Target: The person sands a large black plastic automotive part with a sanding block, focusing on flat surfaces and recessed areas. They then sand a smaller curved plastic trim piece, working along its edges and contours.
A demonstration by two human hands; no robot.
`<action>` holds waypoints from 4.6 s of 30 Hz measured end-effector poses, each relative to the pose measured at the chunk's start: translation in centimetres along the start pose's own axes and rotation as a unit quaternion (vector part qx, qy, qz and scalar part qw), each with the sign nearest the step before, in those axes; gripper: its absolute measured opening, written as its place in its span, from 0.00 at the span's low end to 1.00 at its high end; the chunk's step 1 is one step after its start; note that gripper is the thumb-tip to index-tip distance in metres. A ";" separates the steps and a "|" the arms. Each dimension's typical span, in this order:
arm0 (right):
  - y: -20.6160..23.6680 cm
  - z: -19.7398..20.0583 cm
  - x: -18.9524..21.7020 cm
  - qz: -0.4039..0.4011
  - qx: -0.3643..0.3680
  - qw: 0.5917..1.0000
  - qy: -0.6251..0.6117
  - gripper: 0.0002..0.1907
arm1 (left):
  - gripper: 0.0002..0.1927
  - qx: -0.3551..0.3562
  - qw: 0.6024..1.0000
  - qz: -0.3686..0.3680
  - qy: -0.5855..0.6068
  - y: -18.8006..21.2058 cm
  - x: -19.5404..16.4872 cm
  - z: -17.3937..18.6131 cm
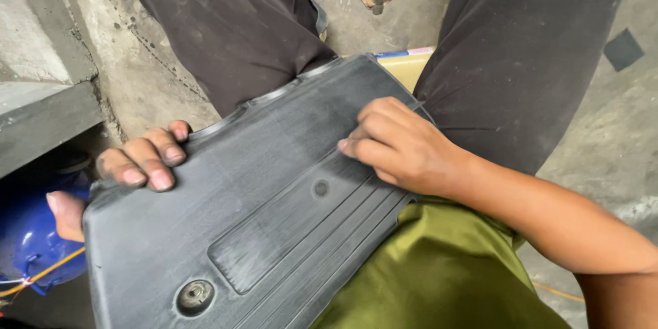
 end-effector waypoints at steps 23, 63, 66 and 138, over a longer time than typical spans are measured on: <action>4.8 0.9 -4.4 -0.044 0.021 0.999 0.011 0.07 | 0.36 -0.011 0.999 0.045 0.009 -0.9 1.6 1.5; 14.1 4.4 7.1 -0.268 -0.240 0.897 -0.258 0.18 | 0.40 -0.128 0.927 -0.012 0.352 8.1 -0.3 -10.1; 13.0 5.5 10.0 -0.248 -0.238 0.903 -0.258 0.20 | 0.43 -0.050 0.930 -0.064 0.358 4.9 -2.6 -12.0; -0.3 -1.5 14.4 0.052 0.237 0.957 0.160 0.15 | 0.17 -0.051 0.825 0.105 0.552 2.7 12.5 -13.7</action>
Point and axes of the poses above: each hand's wrist, its own y-axis away from the middle knuckle, its own z-axis out of the back of the hand, x = y × z, the point moved 6 cm from there along -y, towards the middle knuckle, and after that the axes turned 9 degrees about x, right-handed, at the moved point
